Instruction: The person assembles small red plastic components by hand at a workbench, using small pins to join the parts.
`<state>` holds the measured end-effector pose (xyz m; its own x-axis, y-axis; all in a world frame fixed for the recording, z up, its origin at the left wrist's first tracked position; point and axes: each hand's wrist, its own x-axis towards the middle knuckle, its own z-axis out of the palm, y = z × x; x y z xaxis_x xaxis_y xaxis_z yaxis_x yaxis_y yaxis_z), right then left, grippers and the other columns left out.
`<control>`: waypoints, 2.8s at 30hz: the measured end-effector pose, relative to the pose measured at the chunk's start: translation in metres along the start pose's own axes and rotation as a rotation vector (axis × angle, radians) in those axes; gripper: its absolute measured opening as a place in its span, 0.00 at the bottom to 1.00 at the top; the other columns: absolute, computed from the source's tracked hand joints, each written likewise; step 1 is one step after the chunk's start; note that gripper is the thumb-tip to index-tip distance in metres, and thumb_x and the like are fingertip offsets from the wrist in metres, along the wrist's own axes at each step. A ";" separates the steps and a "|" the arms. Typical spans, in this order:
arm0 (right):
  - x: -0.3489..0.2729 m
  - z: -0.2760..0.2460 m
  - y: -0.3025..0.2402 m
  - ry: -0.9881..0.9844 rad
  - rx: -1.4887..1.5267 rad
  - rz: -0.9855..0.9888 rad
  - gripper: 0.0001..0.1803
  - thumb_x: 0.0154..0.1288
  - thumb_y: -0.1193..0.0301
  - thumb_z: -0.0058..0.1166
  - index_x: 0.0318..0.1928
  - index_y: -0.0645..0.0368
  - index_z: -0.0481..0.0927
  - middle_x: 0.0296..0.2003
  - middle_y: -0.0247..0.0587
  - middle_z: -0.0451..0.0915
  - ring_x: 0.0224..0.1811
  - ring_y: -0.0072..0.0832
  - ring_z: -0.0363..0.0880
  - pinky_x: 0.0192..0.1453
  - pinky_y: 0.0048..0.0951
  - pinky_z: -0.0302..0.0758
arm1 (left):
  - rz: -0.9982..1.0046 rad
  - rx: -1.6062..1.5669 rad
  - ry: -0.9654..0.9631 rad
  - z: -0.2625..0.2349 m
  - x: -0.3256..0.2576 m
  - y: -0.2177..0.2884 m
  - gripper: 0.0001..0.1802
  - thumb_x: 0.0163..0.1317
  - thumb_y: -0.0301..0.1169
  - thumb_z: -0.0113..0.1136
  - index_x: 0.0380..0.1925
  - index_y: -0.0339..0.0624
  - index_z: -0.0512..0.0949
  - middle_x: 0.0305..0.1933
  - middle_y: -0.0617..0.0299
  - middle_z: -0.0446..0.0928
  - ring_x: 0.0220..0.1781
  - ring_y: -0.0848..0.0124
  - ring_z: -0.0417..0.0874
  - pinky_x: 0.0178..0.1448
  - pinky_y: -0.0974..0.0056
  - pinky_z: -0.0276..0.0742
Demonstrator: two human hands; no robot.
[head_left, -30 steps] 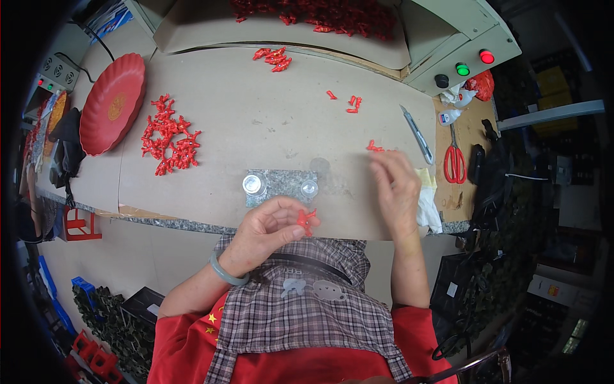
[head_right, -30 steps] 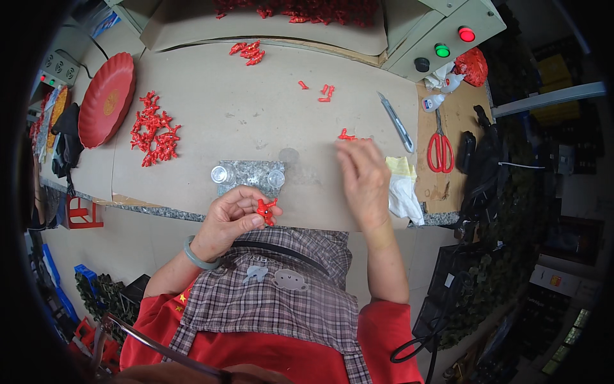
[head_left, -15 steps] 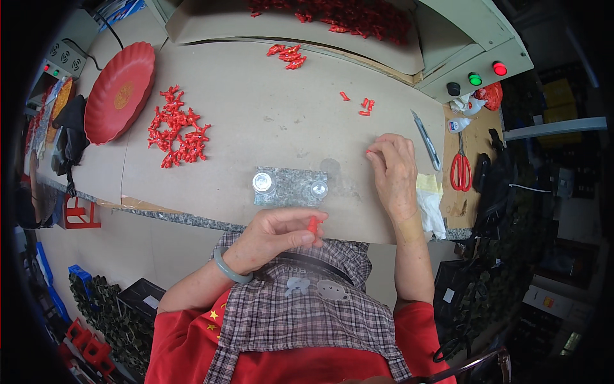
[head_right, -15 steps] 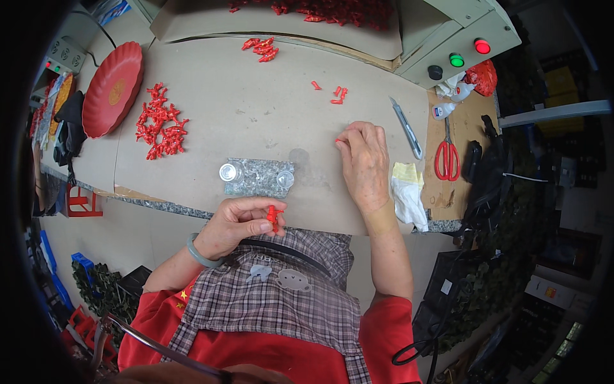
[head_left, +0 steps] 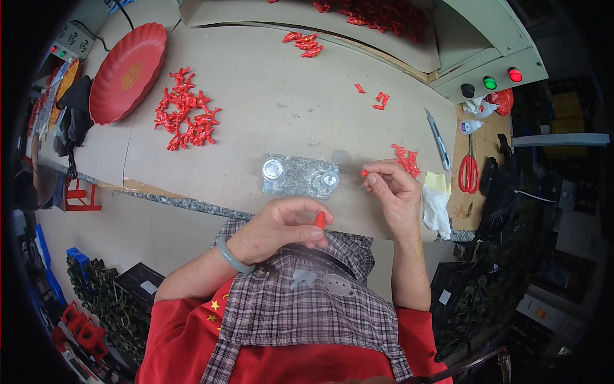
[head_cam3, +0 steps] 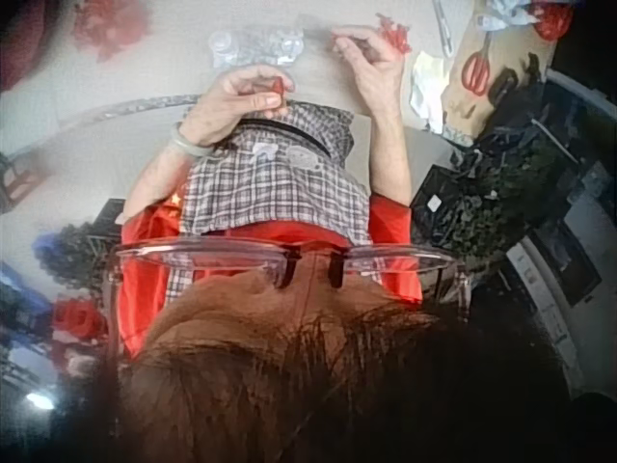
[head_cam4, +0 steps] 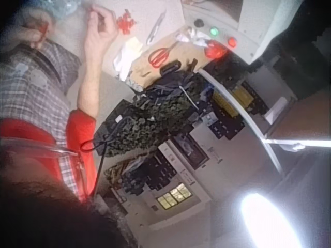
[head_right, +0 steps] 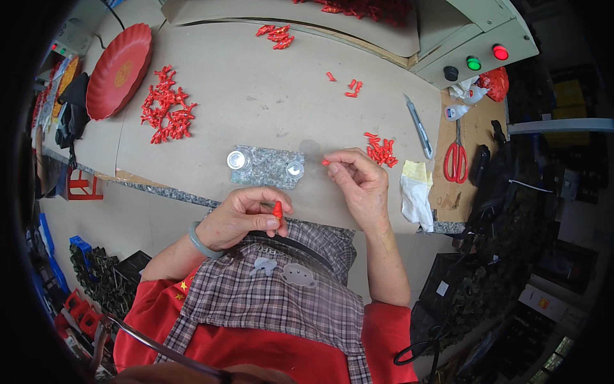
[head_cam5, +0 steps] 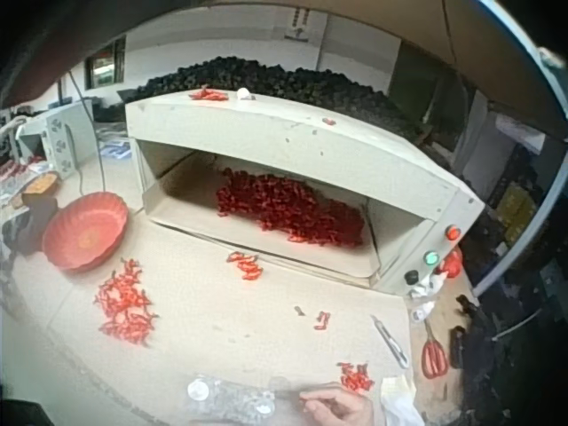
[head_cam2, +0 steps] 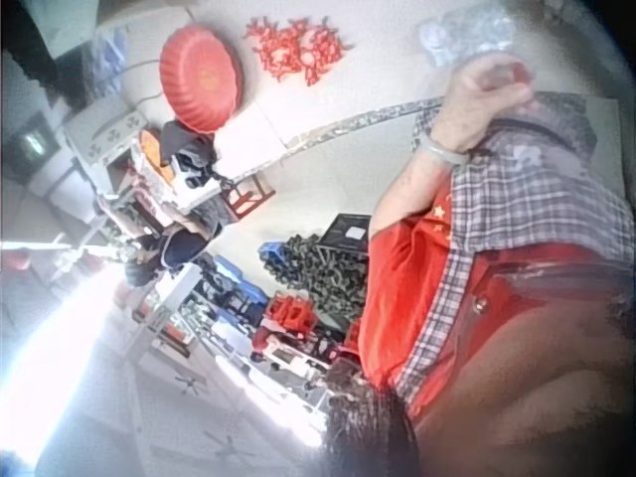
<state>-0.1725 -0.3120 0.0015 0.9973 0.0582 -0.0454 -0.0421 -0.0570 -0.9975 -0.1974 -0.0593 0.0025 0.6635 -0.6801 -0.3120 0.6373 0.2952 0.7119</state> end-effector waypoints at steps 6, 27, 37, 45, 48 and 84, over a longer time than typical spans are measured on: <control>-0.004 0.011 0.004 0.004 0.050 0.080 0.09 0.68 0.83 0.59 0.48 0.67 0.82 0.41 0.34 0.83 0.42 0.18 0.82 0.48 0.19 0.78 | 0.009 0.020 -0.021 -0.002 0.000 -0.002 0.16 0.67 0.29 0.65 0.53 0.38 0.78 0.43 0.63 0.80 0.41 0.75 0.84 0.43 0.71 0.78; -0.002 0.033 -0.011 -0.062 -0.644 -0.388 0.11 0.57 0.86 0.62 0.39 0.61 0.85 0.39 0.42 0.82 0.37 0.35 0.84 0.39 0.32 0.81 | 0.030 0.054 -0.058 -0.004 -0.002 -0.001 0.18 0.74 0.24 0.54 0.62 0.33 0.74 0.49 0.60 0.79 0.48 0.75 0.82 0.56 0.69 0.79; 0.001 0.030 -0.009 -0.119 -0.679 -0.427 0.13 0.54 0.87 0.62 0.40 0.62 0.86 0.39 0.43 0.82 0.40 0.37 0.84 0.40 0.33 0.81 | 0.006 0.079 -0.053 -0.006 -0.002 -0.003 0.20 0.72 0.23 0.57 0.62 0.34 0.73 0.45 0.62 0.80 0.47 0.76 0.82 0.54 0.69 0.80; 0.001 0.031 -0.010 -0.131 -0.679 -0.442 0.14 0.53 0.88 0.61 0.40 0.63 0.85 0.38 0.43 0.82 0.40 0.38 0.84 0.41 0.34 0.81 | -0.005 0.052 -0.038 -0.006 -0.002 -0.006 0.20 0.71 0.22 0.59 0.62 0.34 0.74 0.45 0.62 0.80 0.47 0.76 0.82 0.53 0.70 0.80; 0.001 0.032 -0.009 -0.131 -0.677 -0.448 0.14 0.52 0.88 0.60 0.40 0.63 0.85 0.38 0.43 0.81 0.41 0.38 0.84 0.42 0.34 0.81 | -0.003 0.054 -0.042 -0.006 -0.002 -0.007 0.20 0.70 0.22 0.59 0.61 0.34 0.74 0.45 0.62 0.80 0.47 0.76 0.82 0.53 0.70 0.80; -0.023 0.018 -0.015 -0.093 0.229 0.148 0.11 0.68 0.83 0.59 0.49 0.69 0.81 0.43 0.44 0.86 0.40 0.22 0.85 0.45 0.23 0.82 | 0.161 0.016 0.108 -0.001 0.002 -0.006 0.20 0.71 0.27 0.60 0.61 0.33 0.74 0.46 0.51 0.85 0.46 0.66 0.88 0.50 0.67 0.84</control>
<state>-0.1962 -0.2942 0.0166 0.9699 0.1578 -0.1856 -0.2099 0.1541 -0.9655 -0.1991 -0.0618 -0.0032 0.7950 -0.5487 -0.2587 0.5141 0.3831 0.7674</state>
